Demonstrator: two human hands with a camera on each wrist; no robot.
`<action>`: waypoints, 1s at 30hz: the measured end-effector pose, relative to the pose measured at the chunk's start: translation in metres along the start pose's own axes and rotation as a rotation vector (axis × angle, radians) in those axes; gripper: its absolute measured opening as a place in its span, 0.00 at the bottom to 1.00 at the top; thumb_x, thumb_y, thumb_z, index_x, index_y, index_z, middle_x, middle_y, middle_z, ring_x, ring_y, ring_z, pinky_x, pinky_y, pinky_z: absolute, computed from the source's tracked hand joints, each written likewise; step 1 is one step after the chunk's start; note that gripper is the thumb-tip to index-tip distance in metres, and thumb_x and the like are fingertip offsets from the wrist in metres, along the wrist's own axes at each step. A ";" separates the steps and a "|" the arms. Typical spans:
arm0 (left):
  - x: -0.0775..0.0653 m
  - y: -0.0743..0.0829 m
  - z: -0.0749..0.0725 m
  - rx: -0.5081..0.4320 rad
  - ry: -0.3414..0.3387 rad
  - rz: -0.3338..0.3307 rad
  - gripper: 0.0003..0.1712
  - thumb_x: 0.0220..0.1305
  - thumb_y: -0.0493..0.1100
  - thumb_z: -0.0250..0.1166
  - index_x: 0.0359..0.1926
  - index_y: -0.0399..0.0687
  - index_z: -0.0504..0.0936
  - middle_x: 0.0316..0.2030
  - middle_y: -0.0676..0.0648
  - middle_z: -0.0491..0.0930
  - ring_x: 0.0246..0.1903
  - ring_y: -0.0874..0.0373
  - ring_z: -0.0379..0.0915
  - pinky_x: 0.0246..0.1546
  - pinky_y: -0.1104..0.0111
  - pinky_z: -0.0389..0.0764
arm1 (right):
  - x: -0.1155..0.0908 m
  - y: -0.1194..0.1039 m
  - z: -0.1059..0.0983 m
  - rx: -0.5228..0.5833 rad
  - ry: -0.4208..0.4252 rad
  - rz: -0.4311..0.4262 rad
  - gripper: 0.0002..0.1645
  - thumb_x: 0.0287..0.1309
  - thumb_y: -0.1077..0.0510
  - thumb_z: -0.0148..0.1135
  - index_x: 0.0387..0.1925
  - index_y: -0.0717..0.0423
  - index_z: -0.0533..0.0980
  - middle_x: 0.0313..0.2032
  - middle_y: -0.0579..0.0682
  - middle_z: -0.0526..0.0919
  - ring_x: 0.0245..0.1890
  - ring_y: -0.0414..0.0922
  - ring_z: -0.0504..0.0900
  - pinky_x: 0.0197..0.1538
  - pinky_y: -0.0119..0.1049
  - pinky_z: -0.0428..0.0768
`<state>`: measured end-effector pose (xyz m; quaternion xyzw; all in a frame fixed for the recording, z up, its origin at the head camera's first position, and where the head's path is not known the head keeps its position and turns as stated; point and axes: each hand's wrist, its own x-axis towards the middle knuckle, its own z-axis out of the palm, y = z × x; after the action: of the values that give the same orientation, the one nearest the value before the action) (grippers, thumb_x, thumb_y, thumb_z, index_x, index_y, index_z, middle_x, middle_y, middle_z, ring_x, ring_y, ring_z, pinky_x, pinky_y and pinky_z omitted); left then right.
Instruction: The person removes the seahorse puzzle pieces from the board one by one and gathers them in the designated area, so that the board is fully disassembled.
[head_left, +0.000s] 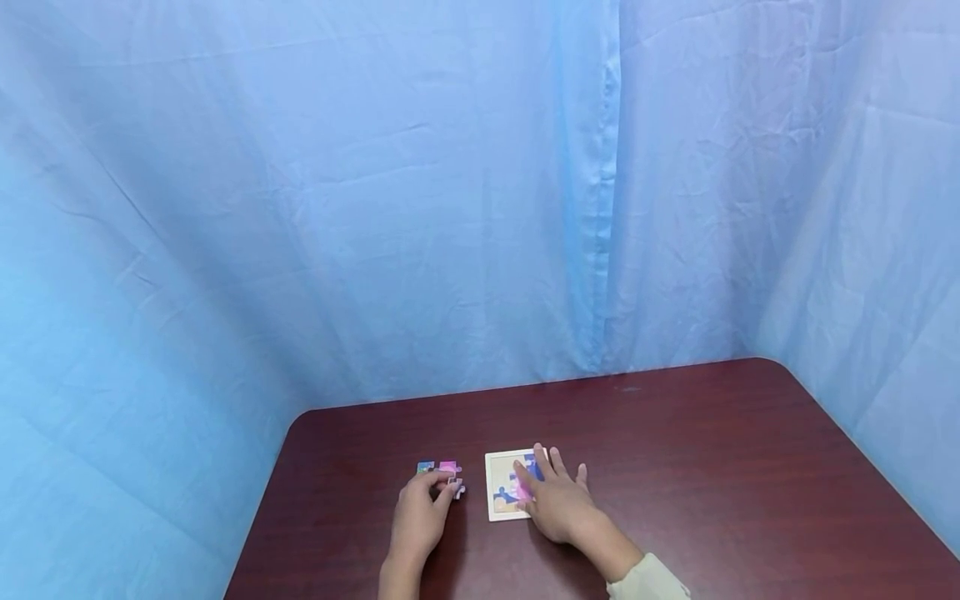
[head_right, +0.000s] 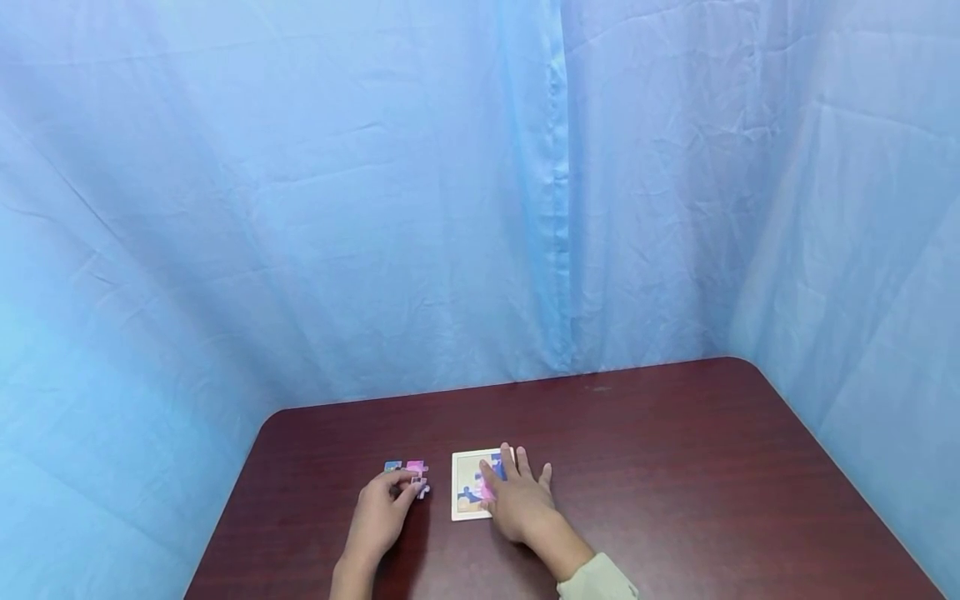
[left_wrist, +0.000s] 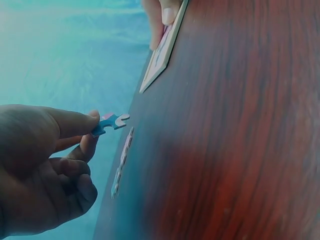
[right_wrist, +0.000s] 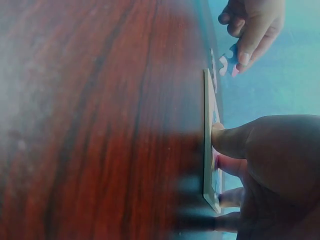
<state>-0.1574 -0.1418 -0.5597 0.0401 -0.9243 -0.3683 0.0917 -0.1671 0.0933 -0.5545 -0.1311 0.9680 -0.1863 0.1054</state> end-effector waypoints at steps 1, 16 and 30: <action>0.000 -0.001 -0.001 -0.005 0.001 -0.020 0.09 0.66 0.44 0.74 0.44 0.48 0.91 0.31 0.55 0.85 0.34 0.62 0.78 0.37 0.63 0.78 | 0.000 0.000 0.000 0.000 0.001 0.000 0.35 0.73 0.43 0.61 0.78 0.43 0.68 0.83 0.63 0.55 0.83 0.67 0.53 0.73 0.82 0.51; 0.004 -0.018 -0.019 0.038 0.082 -0.251 0.06 0.63 0.46 0.75 0.34 0.50 0.88 0.28 0.54 0.85 0.26 0.61 0.75 0.30 0.62 0.74 | 0.002 0.001 0.001 -0.006 -0.005 0.007 0.35 0.74 0.43 0.60 0.78 0.42 0.68 0.83 0.62 0.54 0.83 0.66 0.52 0.73 0.83 0.50; 0.008 -0.021 -0.023 0.140 0.079 -0.306 0.07 0.70 0.42 0.69 0.42 0.46 0.92 0.39 0.43 0.91 0.38 0.46 0.88 0.36 0.48 0.81 | 0.002 0.000 0.000 -0.015 -0.013 0.008 0.35 0.74 0.44 0.60 0.78 0.42 0.68 0.83 0.62 0.54 0.83 0.67 0.52 0.73 0.83 0.50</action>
<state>-0.1604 -0.1742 -0.5566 0.2011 -0.9264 -0.3110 0.0678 -0.1687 0.0934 -0.5548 -0.1293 0.9691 -0.1779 0.1115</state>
